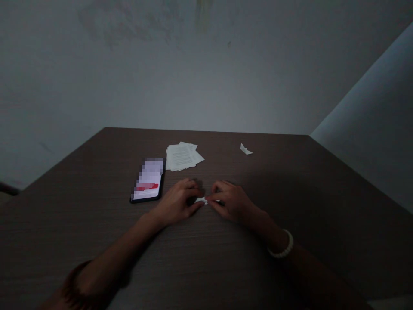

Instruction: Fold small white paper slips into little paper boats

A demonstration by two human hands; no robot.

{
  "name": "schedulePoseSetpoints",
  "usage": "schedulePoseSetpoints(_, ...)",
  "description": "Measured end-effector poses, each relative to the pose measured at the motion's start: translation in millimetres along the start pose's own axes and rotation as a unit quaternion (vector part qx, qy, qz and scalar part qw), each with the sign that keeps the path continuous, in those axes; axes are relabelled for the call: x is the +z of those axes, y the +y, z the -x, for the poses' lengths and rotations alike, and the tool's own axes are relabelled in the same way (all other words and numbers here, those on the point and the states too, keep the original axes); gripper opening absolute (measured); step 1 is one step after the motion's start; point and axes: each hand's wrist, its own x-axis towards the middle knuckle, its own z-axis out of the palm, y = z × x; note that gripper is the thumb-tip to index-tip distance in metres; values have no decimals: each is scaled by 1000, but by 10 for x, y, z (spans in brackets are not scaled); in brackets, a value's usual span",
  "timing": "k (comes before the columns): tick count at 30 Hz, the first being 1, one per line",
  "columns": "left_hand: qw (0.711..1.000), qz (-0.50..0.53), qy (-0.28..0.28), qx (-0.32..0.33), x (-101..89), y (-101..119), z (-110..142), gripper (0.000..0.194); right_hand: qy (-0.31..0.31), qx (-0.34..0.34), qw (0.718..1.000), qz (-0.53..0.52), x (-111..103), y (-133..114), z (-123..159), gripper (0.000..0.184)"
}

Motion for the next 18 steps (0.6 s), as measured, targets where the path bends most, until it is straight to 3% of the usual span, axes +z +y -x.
schedulePoseSetpoints(7, 1000, 14, -14, -19, -14, 45, -21, 11, 11, 39, 999, -36, 1, -25, -3, 14)
schedulePoseSetpoints(14, 997, 49, 20, -47, -11, 89, -14, 11, 24, 51, 995, -81, 19, -33, -45, 10)
schedulePoseSetpoints(18, 997, 63, 29, -17, -36, 116, -33, 11, 53, 40, 994, -90, 42, -33, -46, 5)
